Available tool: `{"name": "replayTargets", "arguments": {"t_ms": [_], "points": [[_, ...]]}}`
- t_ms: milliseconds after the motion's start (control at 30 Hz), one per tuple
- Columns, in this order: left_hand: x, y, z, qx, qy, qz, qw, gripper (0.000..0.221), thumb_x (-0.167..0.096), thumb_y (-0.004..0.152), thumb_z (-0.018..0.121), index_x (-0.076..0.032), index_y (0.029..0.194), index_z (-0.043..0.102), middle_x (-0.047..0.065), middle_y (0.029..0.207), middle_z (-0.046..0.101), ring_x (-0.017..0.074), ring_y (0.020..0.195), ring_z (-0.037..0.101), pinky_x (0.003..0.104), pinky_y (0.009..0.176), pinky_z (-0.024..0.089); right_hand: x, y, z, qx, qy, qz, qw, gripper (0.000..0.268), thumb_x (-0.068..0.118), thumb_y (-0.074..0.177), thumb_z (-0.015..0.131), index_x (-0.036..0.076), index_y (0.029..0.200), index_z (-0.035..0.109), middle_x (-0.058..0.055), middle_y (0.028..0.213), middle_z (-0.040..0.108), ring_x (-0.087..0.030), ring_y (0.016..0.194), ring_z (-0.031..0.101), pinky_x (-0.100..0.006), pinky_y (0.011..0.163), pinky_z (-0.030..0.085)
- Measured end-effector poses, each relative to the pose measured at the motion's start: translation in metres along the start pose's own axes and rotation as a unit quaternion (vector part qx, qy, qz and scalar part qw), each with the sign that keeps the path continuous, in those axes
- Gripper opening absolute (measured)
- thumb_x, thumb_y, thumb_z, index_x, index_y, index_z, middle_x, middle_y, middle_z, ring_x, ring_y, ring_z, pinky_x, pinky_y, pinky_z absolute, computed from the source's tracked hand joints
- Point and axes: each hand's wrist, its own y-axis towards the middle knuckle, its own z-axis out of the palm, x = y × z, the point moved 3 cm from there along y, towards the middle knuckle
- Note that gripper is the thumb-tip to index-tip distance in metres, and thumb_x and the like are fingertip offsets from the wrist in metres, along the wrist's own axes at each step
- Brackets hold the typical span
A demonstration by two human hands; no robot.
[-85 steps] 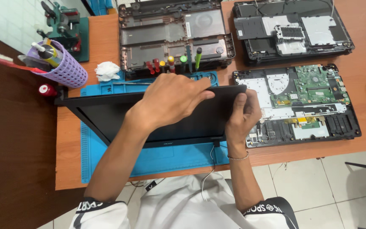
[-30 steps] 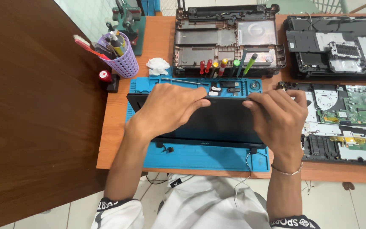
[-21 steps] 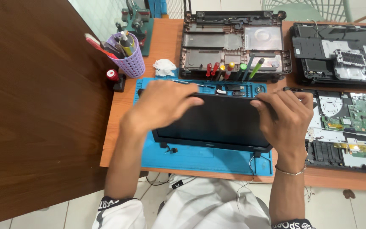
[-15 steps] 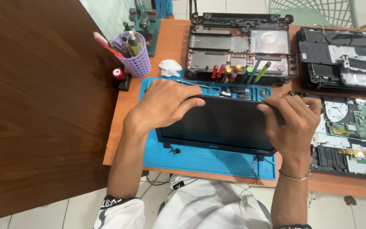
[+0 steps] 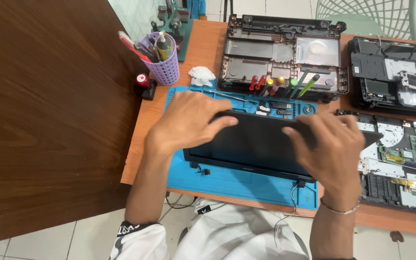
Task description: The person reattaches the screen panel and bezel of a laptop by hand, routing wires and pressing the components into place at a workbench.
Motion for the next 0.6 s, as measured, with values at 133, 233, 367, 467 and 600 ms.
{"name": "replayTargets", "arguments": {"t_ms": [133,233,367,467,600], "points": [[-0.006,0.006,0.008,0.007,0.017,-0.013,1.0,0.028,-0.039,0.091,0.069,-0.012,0.084,0.071,0.013,0.065,0.067,0.0384,0.065,0.066,0.052,0.055,0.046,0.012,0.011,0.012,0.014,0.018,-0.022,1.0,0.02,0.017,0.089,0.085,0.008,0.099,0.071,-0.003,0.09,0.07,-0.023,0.076,0.063,-0.036,0.074,0.045],[-0.009,0.01,0.014,0.002,0.014,-0.007,1.0,0.029,-0.04,0.092,0.069,-0.011,0.085,0.07,0.013,0.064,0.067,0.0379,0.065,0.067,0.051,0.055,0.047,0.016,0.016,0.013,0.02,0.017,-0.026,0.999,0.018,0.017,0.088,0.085,0.008,0.096,0.071,-0.003,0.087,0.071,-0.024,0.073,0.062,-0.036,0.071,0.043],[-0.01,0.01,0.016,-0.007,0.002,0.011,1.0,0.028,-0.039,0.093,0.069,-0.012,0.086,0.07,0.012,0.065,0.067,0.0366,0.065,0.067,0.05,0.055,0.047,0.015,0.015,0.012,0.017,0.012,-0.029,0.999,0.019,0.018,0.087,0.085,0.008,0.094,0.071,-0.002,0.085,0.07,-0.023,0.072,0.062,-0.036,0.07,0.042],[-0.01,0.005,0.014,-0.028,-0.017,0.022,0.999,0.027,-0.037,0.093,0.07,-0.01,0.087,0.069,0.011,0.067,0.067,0.0348,0.066,0.067,0.048,0.057,0.047,0.014,0.013,0.012,0.013,0.012,-0.029,0.999,0.021,0.02,0.087,0.086,0.008,0.095,0.071,-0.002,0.086,0.07,-0.023,0.072,0.063,-0.036,0.069,0.041],[-0.003,-0.01,-0.001,-0.095,-0.053,0.06,0.992,0.02,-0.029,0.098,0.068,-0.01,0.091,0.068,0.009,0.076,0.069,0.0317,0.073,0.069,0.045,0.062,0.049,0.012,0.011,0.011,0.015,0.011,-0.032,0.999,0.023,0.022,0.086,0.087,0.008,0.095,0.071,-0.002,0.085,0.07,-0.023,0.07,0.062,-0.036,0.068,0.041]]}}
